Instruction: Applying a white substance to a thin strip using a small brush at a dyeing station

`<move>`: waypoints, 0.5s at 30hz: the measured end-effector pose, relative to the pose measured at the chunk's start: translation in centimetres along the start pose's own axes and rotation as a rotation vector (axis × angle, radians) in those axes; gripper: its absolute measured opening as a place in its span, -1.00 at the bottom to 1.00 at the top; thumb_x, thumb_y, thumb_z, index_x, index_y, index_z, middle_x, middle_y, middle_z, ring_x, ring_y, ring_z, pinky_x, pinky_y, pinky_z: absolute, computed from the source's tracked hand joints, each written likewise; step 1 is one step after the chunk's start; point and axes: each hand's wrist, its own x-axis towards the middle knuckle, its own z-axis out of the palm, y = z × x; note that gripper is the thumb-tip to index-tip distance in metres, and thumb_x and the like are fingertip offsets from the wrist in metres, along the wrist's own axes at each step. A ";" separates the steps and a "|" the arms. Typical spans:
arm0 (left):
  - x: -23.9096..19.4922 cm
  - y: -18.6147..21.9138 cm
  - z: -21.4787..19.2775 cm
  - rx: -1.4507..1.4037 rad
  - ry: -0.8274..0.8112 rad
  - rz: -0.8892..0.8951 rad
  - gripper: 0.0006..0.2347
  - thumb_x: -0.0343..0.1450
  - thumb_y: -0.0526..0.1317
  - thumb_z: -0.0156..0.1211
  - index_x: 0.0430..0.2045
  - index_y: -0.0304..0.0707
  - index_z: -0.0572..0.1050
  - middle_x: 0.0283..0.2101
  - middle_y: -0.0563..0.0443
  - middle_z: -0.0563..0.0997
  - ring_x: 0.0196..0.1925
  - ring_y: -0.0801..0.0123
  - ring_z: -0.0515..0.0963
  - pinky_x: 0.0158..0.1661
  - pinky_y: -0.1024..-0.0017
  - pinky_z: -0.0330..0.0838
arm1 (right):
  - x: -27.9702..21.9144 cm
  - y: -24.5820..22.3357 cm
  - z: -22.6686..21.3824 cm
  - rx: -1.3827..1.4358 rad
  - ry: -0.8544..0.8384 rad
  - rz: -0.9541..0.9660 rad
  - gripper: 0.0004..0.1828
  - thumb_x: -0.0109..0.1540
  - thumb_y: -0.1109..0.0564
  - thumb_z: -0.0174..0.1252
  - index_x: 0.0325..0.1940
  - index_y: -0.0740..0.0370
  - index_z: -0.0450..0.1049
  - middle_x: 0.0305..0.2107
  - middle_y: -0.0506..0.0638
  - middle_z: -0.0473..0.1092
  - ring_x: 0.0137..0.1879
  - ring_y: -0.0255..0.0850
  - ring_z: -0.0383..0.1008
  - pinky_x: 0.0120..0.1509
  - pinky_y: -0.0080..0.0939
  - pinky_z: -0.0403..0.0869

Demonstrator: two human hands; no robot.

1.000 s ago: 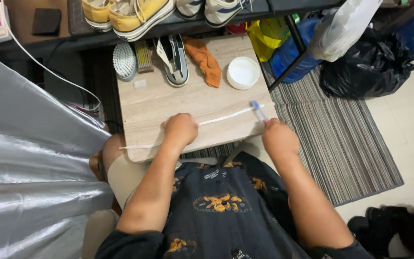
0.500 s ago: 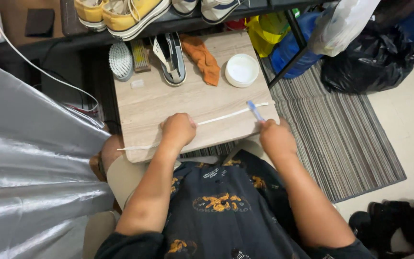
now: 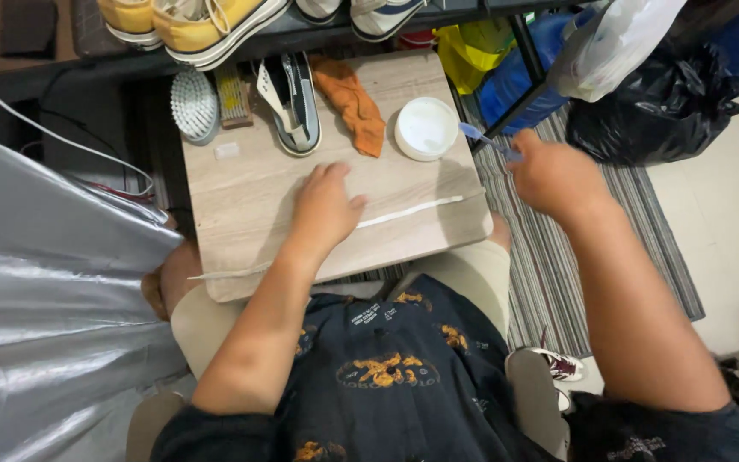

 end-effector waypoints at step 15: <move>14.5 6.0 5.5 -0.044 -0.268 0.164 0.21 0.07 0.07 0.67 0.48 -0.37 -0.20 0.45 -0.50 0.18 0.51 -0.36 0.12 0.43 -0.27 -0.01 | 10.7 -3.0 -0.1 -0.372 0.712 -0.610 -0.89 0.14 0.13 0.09 -0.41 -0.07 0.52 -0.64 -0.02 0.41 -0.53 -0.01 0.51 -0.53 0.01 0.38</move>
